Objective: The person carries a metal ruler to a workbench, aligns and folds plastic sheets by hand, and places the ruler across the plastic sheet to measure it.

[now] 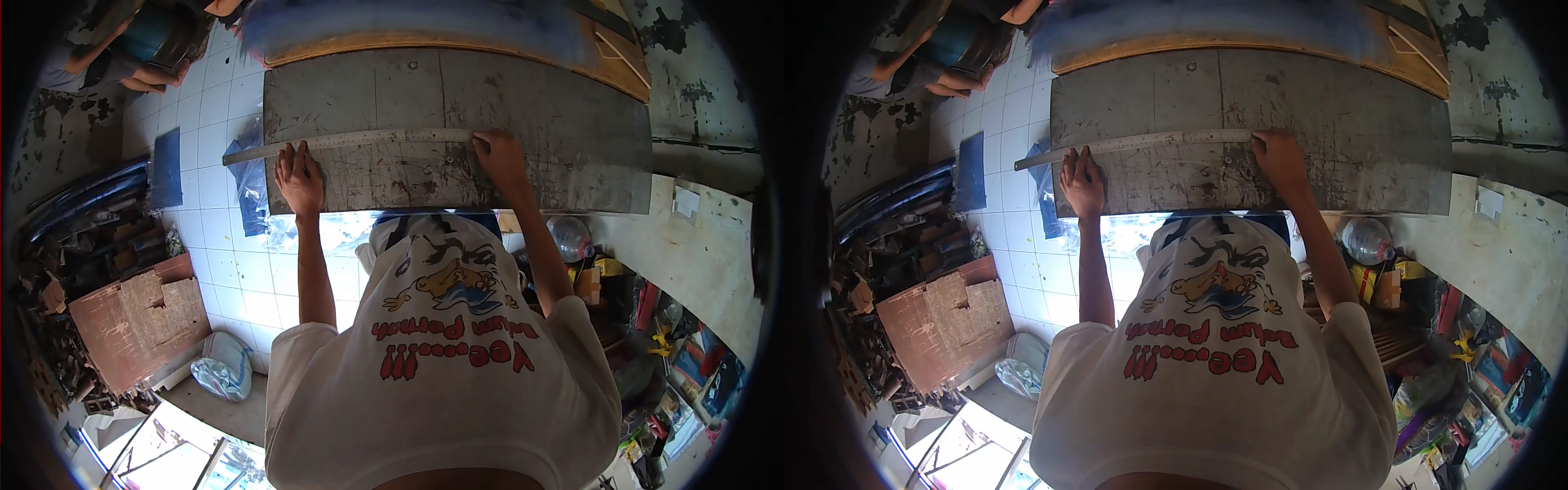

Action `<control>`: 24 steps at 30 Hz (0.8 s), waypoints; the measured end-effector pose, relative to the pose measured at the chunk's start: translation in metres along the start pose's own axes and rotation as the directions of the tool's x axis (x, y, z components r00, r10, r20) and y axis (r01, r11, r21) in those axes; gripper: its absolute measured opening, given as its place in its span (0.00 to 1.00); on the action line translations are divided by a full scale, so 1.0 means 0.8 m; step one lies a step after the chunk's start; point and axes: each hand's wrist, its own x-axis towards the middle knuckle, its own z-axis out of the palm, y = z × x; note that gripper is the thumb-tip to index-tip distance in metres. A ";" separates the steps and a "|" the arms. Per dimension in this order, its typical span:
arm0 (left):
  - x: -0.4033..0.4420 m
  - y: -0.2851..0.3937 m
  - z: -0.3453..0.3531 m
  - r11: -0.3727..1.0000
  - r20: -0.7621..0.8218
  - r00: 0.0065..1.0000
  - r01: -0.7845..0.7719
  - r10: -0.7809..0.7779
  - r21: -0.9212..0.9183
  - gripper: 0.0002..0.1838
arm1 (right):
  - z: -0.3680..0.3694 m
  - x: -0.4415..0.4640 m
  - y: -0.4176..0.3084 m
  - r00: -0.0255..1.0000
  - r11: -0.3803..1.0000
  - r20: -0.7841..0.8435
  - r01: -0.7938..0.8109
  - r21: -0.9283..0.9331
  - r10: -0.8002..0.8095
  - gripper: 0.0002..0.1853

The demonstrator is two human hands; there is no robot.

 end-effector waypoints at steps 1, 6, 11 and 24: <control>0.000 0.000 0.000 1.000 -0.002 1.000 0.001 -0.001 0.002 0.16 | 0.001 0.001 0.000 1.000 1.000 0.004 -0.016 -0.003 0.016 0.09; 0.001 -0.001 0.001 1.000 0.004 1.000 0.011 -0.011 -0.003 0.16 | -0.001 0.004 -0.006 0.997 0.996 0.029 -0.068 -0.056 0.070 0.10; 0.000 -0.002 0.001 1.000 0.007 1.000 0.013 -0.013 -0.005 0.16 | 0.002 0.005 -0.003 0.997 0.994 0.042 -0.057 -0.095 0.061 0.10; 0.000 -0.003 0.003 1.000 -0.004 1.000 0.003 -0.003 0.006 0.17 | 0.010 0.012 -0.001 0.985 0.992 0.122 -0.124 0.030 0.119 0.13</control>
